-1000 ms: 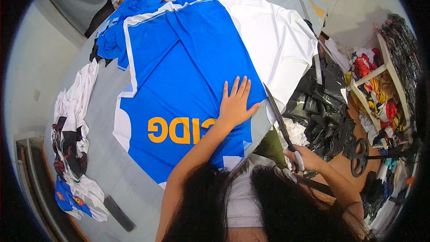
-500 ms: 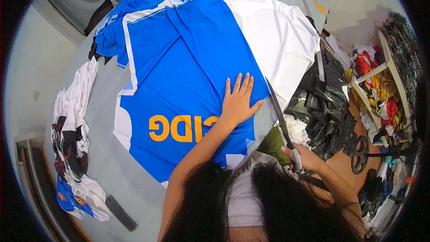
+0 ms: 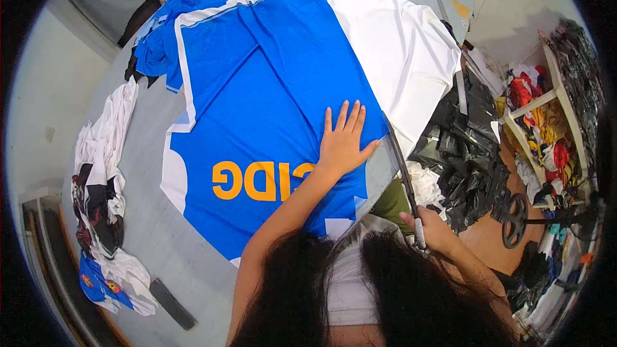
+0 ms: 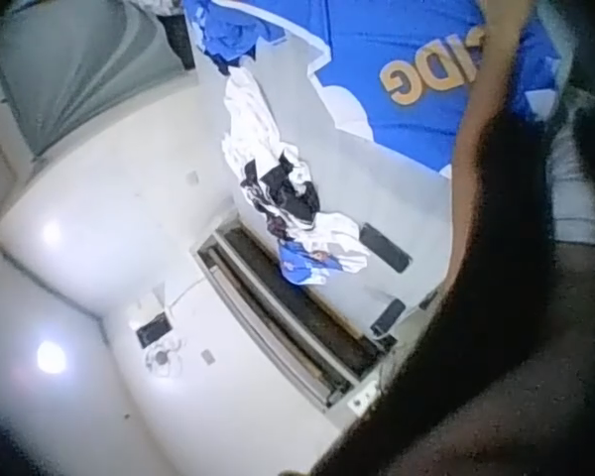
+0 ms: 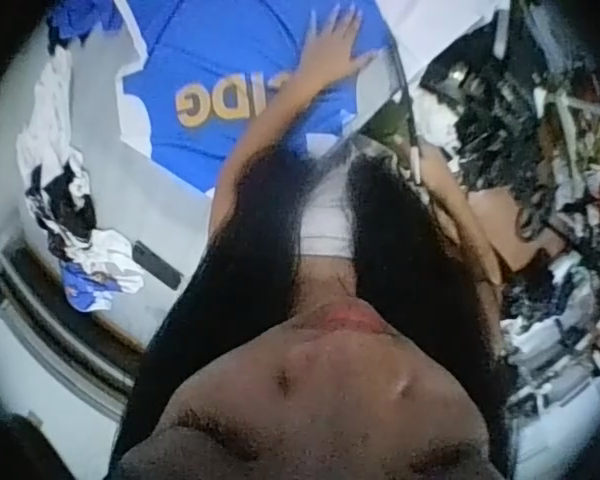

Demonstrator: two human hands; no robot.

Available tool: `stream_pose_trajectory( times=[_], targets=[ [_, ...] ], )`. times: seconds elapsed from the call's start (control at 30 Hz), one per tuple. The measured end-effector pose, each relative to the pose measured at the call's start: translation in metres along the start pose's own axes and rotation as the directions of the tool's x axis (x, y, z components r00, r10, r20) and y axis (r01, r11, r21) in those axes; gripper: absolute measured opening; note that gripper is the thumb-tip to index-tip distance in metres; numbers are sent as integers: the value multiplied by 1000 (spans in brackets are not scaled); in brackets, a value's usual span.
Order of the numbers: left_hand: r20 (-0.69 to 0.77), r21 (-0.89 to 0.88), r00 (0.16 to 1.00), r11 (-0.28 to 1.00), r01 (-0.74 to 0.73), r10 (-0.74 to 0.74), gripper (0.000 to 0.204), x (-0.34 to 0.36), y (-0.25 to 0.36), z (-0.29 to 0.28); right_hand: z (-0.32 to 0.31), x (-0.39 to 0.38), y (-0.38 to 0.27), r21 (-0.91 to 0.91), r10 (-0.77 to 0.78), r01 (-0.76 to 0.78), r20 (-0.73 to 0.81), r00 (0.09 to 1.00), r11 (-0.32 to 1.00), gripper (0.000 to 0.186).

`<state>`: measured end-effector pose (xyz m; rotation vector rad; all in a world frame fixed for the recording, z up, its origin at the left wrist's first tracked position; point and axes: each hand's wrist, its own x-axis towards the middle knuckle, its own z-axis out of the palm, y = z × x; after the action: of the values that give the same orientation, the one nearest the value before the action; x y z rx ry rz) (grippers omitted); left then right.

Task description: Cutting out shirt patterns from a large piece of blue and white fabric using industrial scissors.

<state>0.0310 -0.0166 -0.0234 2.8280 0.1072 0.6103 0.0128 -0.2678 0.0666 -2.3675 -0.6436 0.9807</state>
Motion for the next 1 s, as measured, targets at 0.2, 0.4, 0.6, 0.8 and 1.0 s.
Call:
stream_pose_trajectory(
  times=[0.2,0.4,0.6,0.8,1.0],
  targets=[
    [4,-1,1000,1000,6,-6,71,-1,0,-2,2,-1,-5,1,98,-98,24,995,995,53],
    [7,-5,1000,1000,3,-3,71,0,0,-1,6,-1,1,15,17,-16,-17,1000,1000,52],
    [-8,-1,1000,1000,-6,6,72,-1,0,1,-13,-1,-17,177,170,-201,176,970,964,49],
    [-21,-2,1000,1000,-11,11,72,-3,1,1,-20,23,-10,162,151,-186,211,966,969,61],
    [-9,-10,1000,1000,-1,1,72,-2,2,-1,-16,37,7,-4,107,-108,105,989,994,47]
  ],
)
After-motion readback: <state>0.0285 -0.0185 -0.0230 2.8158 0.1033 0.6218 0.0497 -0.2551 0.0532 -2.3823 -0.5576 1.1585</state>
